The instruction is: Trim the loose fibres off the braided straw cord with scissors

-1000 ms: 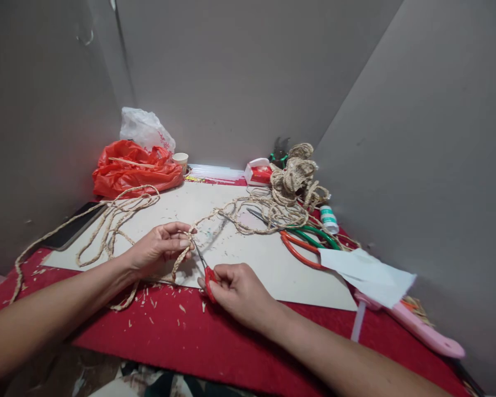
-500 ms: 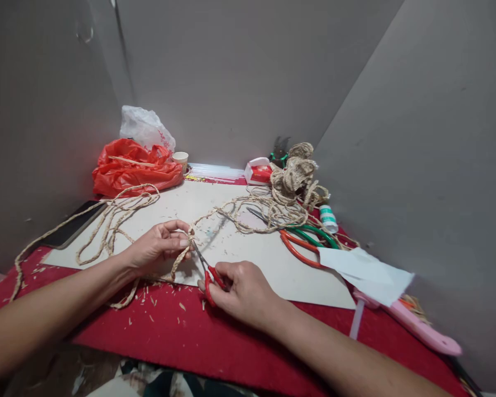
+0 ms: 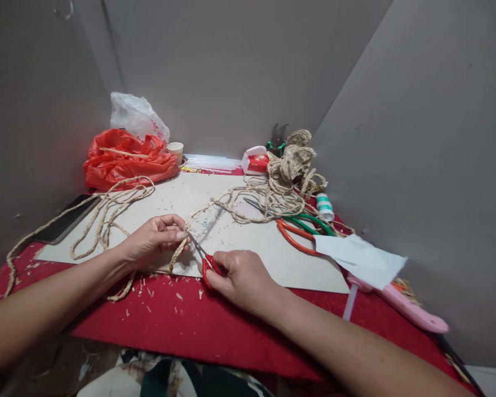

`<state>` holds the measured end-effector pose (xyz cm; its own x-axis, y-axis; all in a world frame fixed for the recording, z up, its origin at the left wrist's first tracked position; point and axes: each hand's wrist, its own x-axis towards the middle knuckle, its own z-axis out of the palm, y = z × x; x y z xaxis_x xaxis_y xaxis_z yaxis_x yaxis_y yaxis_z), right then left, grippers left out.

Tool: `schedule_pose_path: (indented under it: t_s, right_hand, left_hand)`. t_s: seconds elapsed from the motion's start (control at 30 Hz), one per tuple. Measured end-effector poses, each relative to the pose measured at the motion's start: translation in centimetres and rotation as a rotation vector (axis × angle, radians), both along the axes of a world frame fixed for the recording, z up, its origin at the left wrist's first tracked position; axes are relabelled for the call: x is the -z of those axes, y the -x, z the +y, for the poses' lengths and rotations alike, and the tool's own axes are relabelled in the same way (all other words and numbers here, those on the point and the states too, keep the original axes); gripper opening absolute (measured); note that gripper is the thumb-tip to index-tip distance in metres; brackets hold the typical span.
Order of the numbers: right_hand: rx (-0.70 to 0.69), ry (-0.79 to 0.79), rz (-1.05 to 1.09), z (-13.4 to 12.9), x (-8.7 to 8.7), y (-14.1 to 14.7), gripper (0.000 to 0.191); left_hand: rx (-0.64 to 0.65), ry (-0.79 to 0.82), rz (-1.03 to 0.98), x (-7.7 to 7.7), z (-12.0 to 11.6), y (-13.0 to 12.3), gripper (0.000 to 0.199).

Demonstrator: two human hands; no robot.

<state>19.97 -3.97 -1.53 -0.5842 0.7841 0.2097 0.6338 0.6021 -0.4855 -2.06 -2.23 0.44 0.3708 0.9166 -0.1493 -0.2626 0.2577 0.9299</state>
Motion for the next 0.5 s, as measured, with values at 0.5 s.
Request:
schedule_pose_path:
  t_s: [0.5]
  right_hand:
    - [0.003,-0.167,-0.084,0.04,0.19,-0.36,0.029]
  left_hand:
    - [0.022,0.051,-0.101,-0.18,-0.04,0.02,0.023]
